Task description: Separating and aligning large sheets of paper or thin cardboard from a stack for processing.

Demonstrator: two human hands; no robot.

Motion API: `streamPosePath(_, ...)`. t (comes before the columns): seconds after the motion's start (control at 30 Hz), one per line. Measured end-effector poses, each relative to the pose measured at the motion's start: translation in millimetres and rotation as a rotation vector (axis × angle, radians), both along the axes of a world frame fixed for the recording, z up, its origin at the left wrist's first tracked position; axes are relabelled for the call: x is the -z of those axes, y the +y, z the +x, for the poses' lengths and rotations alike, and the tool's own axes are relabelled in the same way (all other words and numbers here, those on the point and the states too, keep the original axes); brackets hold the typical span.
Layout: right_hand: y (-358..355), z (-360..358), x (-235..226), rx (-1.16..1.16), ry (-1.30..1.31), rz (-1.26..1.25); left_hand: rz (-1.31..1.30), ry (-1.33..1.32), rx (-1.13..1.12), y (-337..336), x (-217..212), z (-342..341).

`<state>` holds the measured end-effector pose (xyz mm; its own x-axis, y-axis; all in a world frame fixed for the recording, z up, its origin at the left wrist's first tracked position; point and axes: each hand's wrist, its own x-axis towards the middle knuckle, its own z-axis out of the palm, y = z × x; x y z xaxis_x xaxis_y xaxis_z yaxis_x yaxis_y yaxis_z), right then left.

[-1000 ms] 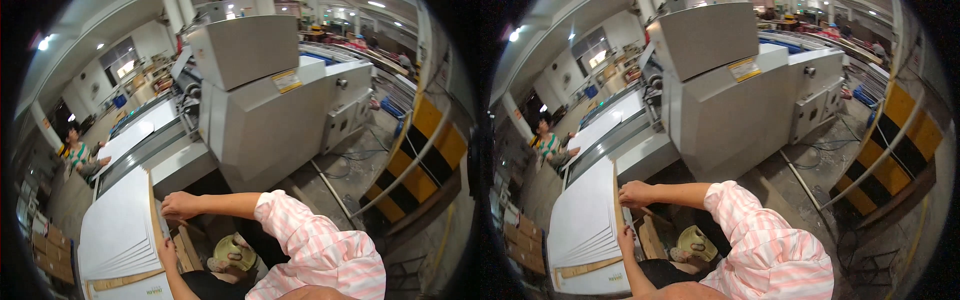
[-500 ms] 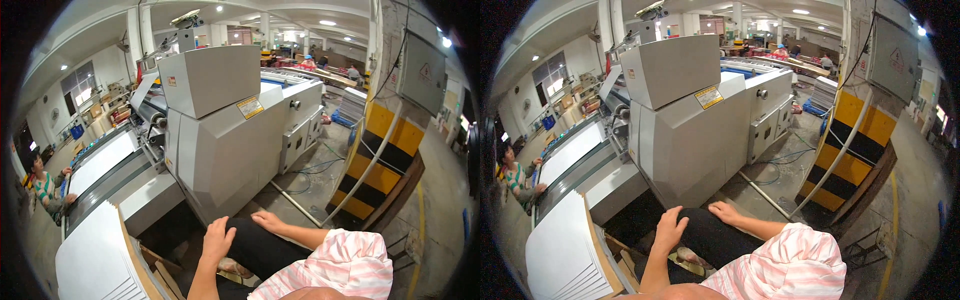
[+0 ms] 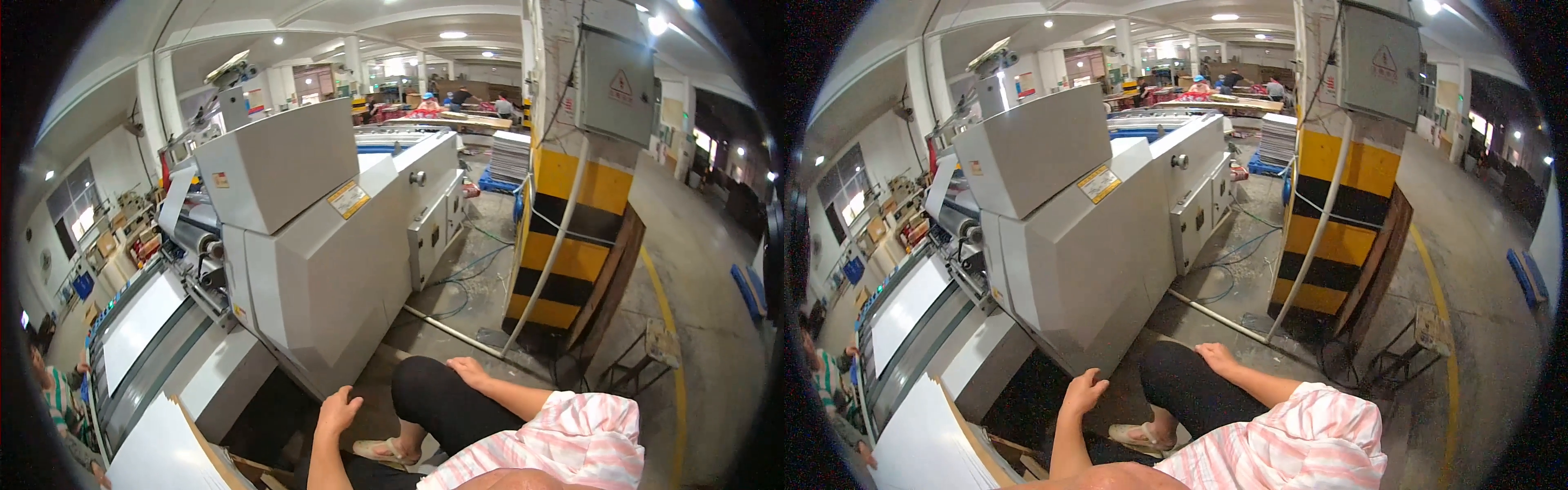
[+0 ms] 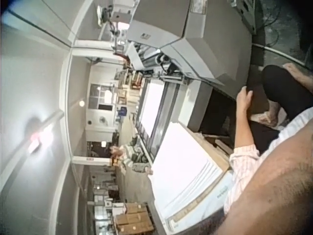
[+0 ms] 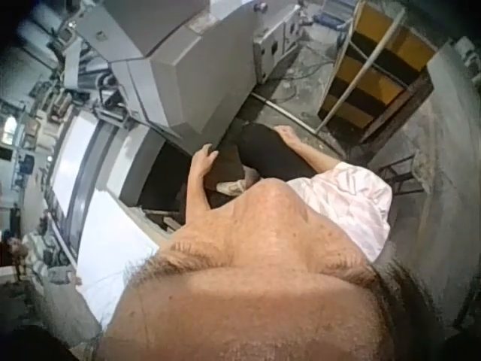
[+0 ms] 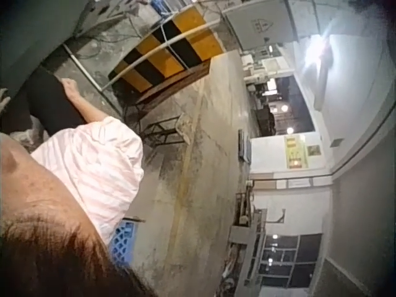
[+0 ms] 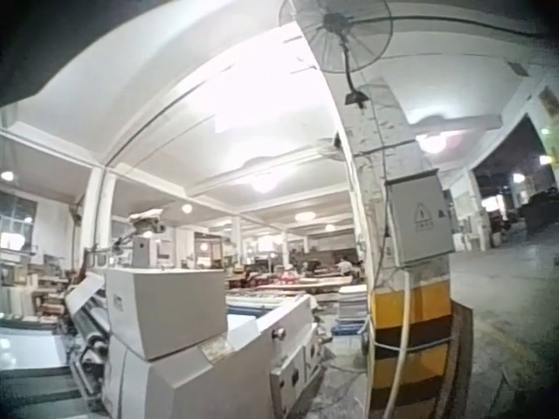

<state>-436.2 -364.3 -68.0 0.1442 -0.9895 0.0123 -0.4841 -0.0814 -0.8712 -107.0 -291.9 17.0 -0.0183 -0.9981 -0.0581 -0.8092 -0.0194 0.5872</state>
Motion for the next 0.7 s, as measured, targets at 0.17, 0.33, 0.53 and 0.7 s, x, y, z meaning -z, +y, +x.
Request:
streamPosePath(0.17,-8.8,-21.9,-5.1,0.008,0.042,-0.103,0.036,-0.025,0.001,-12.2,9.9,-14.2)
streamPosePath(0.33,-28.5,-33.0,0.0,-0.097,0.082,-0.001,-0.030,0.020,0.021,-15.3,-14.5,-51.9)
streamPosePath(0.53,-30.9,-38.2,4.0,-0.193,0.014,0.066,0.006,-0.017,0.022,-27.8,8.5,-64.8)
streamPosePath(0.7,-33.4,-65.4,17.6,-0.081,-0.014,0.085,0.226,-0.158,0.102,-39.8,57.6,-58.3)
